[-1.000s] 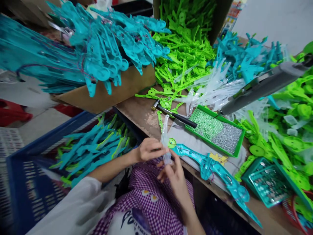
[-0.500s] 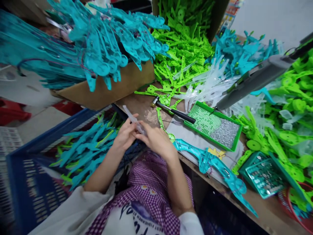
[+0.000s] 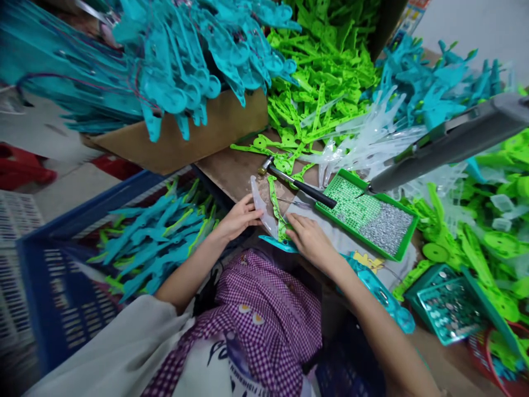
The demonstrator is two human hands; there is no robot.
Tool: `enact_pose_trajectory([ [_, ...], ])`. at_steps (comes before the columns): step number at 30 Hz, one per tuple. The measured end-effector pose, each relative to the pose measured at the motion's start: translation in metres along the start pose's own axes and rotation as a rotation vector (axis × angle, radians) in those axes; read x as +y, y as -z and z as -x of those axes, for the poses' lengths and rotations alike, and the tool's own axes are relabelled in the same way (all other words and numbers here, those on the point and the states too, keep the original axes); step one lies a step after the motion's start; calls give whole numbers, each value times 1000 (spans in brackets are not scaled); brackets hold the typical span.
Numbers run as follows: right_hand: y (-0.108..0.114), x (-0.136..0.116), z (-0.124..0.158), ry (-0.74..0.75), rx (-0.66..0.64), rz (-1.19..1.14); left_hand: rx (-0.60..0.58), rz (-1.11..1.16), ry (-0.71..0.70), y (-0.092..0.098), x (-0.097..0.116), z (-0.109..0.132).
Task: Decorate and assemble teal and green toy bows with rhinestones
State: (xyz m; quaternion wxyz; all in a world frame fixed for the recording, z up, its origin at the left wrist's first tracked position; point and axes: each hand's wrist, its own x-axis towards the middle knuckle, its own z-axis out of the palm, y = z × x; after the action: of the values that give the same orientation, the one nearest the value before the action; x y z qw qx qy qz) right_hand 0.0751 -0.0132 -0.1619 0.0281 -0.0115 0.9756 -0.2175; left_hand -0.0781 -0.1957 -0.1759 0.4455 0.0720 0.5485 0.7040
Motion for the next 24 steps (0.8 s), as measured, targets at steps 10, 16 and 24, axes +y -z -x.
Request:
enact_pose_trajectory([
  [10,-16,-1,6,-53,36,-6,34,-146,5,-7,-3,-15],
  [16,-20,1,7,-21,30,46,-3,-243,16,-7,0,-24],
  [24,-15,0,4,19,30,45,-120,-374,60,0,11,-32],
])
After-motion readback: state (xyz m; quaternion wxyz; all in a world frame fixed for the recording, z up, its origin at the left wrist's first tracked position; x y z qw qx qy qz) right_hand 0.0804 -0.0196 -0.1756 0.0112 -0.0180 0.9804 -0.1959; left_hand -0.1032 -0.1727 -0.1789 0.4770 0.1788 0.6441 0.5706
